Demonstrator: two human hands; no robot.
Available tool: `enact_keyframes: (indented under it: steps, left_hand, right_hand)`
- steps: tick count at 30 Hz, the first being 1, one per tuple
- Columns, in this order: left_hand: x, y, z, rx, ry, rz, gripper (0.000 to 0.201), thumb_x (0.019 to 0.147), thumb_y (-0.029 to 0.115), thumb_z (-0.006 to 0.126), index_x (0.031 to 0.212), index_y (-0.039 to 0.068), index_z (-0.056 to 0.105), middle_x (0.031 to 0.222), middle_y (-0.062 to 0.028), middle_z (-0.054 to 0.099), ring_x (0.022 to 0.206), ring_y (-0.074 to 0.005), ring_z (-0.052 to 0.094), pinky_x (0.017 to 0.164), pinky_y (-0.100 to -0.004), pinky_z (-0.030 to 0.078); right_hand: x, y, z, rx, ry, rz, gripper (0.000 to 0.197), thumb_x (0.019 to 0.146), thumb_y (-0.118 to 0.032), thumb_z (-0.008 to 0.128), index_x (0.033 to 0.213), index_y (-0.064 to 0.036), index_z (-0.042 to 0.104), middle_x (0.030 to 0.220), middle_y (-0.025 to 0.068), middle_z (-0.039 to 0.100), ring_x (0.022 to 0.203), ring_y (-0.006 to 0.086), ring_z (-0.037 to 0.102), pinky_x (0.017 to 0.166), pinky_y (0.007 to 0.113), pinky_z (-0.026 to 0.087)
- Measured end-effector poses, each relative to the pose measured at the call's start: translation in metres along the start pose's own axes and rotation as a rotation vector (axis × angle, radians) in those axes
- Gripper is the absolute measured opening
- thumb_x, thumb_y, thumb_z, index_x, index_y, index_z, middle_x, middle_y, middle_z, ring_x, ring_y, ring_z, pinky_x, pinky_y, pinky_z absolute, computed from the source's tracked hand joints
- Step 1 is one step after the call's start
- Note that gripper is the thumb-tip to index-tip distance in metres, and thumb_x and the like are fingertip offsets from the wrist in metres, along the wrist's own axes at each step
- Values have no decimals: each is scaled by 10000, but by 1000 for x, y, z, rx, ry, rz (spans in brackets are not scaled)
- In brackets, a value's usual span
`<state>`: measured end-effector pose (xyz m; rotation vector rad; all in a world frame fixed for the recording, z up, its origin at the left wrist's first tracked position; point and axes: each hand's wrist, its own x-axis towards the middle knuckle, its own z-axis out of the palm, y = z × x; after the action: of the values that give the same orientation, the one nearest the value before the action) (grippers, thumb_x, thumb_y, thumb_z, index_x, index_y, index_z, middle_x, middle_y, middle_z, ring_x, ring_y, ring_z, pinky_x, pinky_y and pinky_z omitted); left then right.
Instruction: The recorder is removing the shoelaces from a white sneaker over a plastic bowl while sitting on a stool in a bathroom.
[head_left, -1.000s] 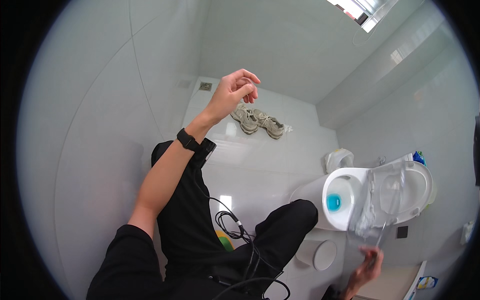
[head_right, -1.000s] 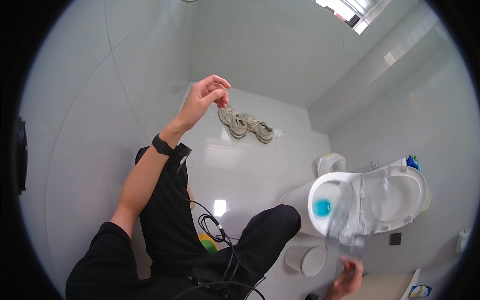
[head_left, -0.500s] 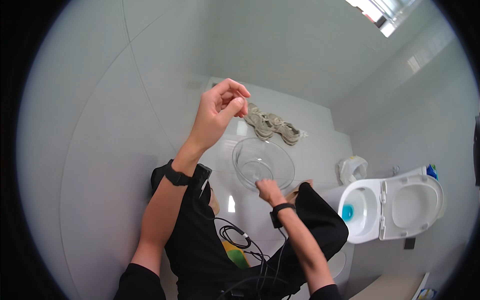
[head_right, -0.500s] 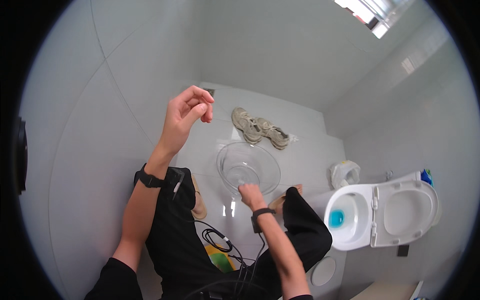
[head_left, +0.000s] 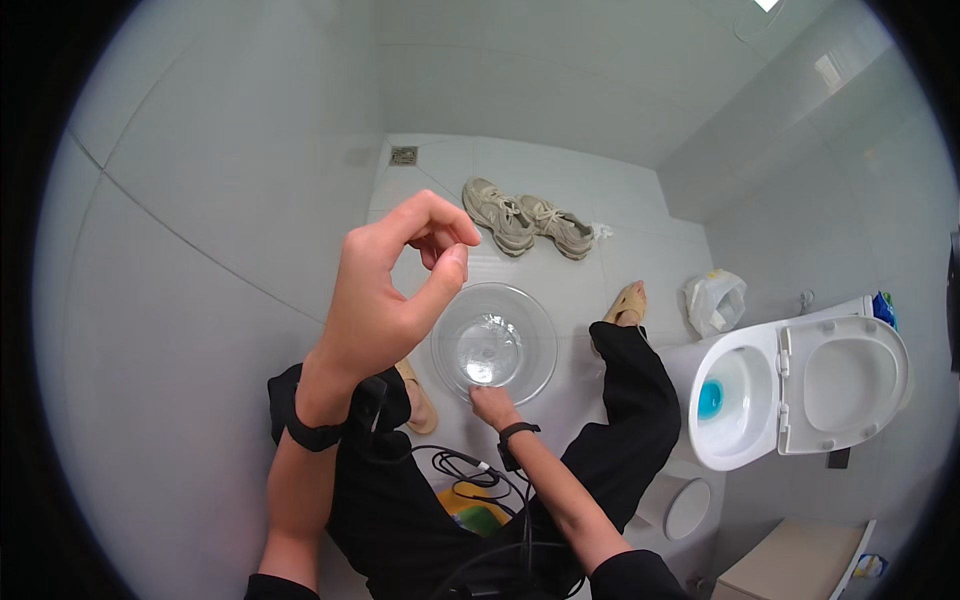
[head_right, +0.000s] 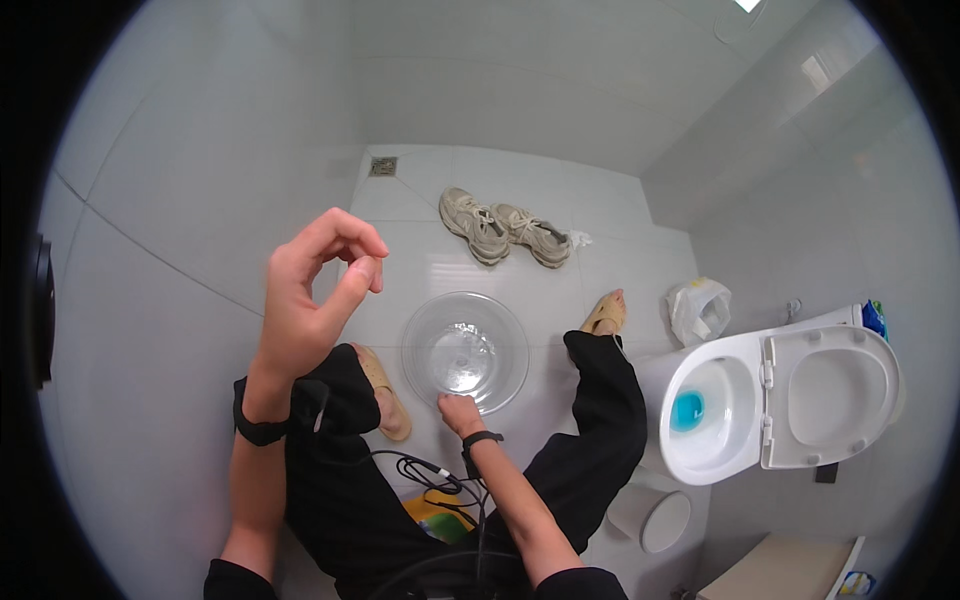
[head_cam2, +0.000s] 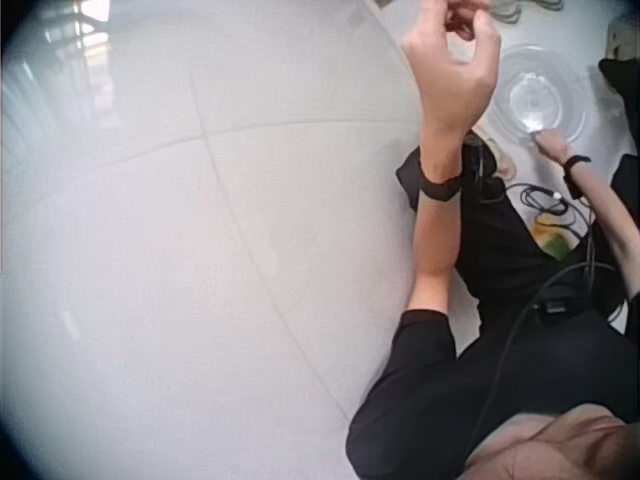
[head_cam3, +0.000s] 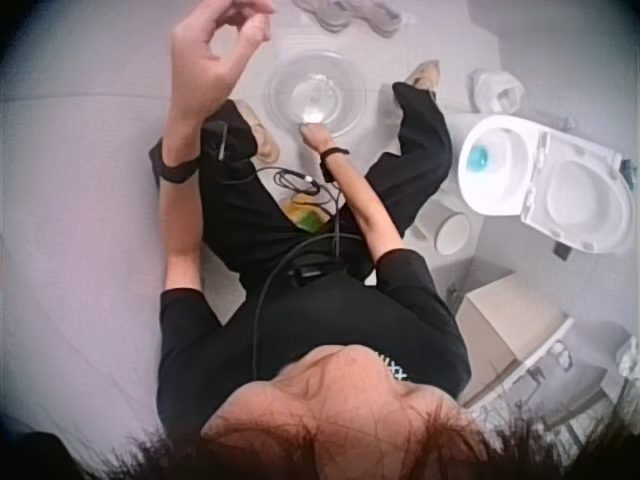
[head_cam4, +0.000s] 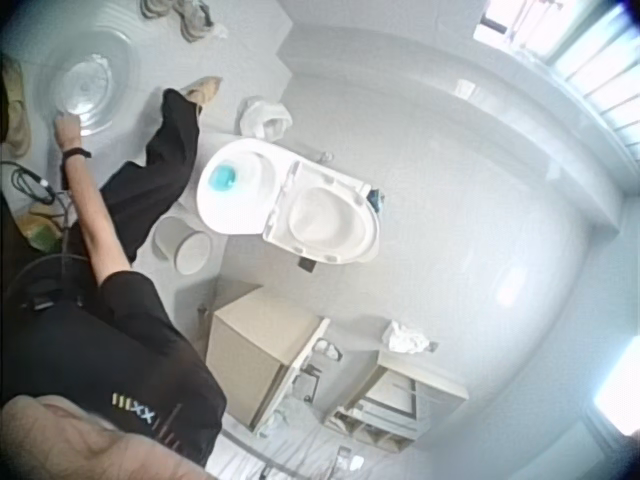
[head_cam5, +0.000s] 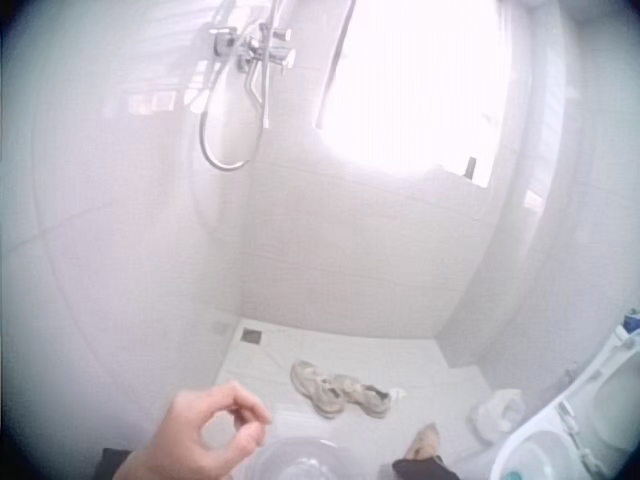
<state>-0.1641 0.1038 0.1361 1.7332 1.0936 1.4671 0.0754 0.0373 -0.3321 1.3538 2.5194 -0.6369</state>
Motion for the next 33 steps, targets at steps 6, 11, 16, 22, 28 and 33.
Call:
enact_keyframes:
  steps: [6,11,16,22,28,33]
  left_hand:
    - [0,-11,-2,163,-44,18,98,987,-15,594,1030,-7,681,829,-30,660,789,-110,651,795,-285,519]
    - [-3,-20,1,271,-28,79,67,1007,2,618,1009,0,685,823,-23,664,773,-104,640,767,-277,507]
    - [10,-15,19,246,-51,103,62,1005,5,620,1004,-2,682,788,-23,656,763,-106,628,758,-281,503]
    - [8,-15,18,298,-48,97,54,998,5,629,1006,5,682,780,-27,655,751,-110,619,753,-278,502]
    - [7,-22,12,332,-39,47,60,982,1,643,1019,3,689,776,-19,651,758,-115,609,760,-281,508]
    - [6,-21,6,303,-44,30,85,965,-6,639,1024,5,699,777,-12,650,758,-112,607,763,-281,512]
  right_hand:
    - [-31,-6,-98,105,-152,44,387,924,-328,845,1184,-52,768,1145,218,803,1091,404,773,970,537,602]
    - [-186,-4,-282,-84,696,334,433,917,-229,776,1295,-39,682,1343,187,661,1283,376,602,1134,520,454]
    - [-264,36,-237,56,645,531,539,1002,-162,716,1495,14,585,1606,236,523,1503,497,464,1242,564,408]
    - [-271,21,-245,382,720,459,460,1108,-128,595,1558,-31,601,1680,245,506,1510,465,515,1243,490,440]
    - [-257,48,-243,255,680,466,352,1122,-176,609,1399,28,688,1506,266,662,1431,465,597,1173,499,508]
    - [-285,29,-250,241,726,423,407,1090,-95,649,1478,27,649,1509,292,650,1416,468,612,1168,503,516]
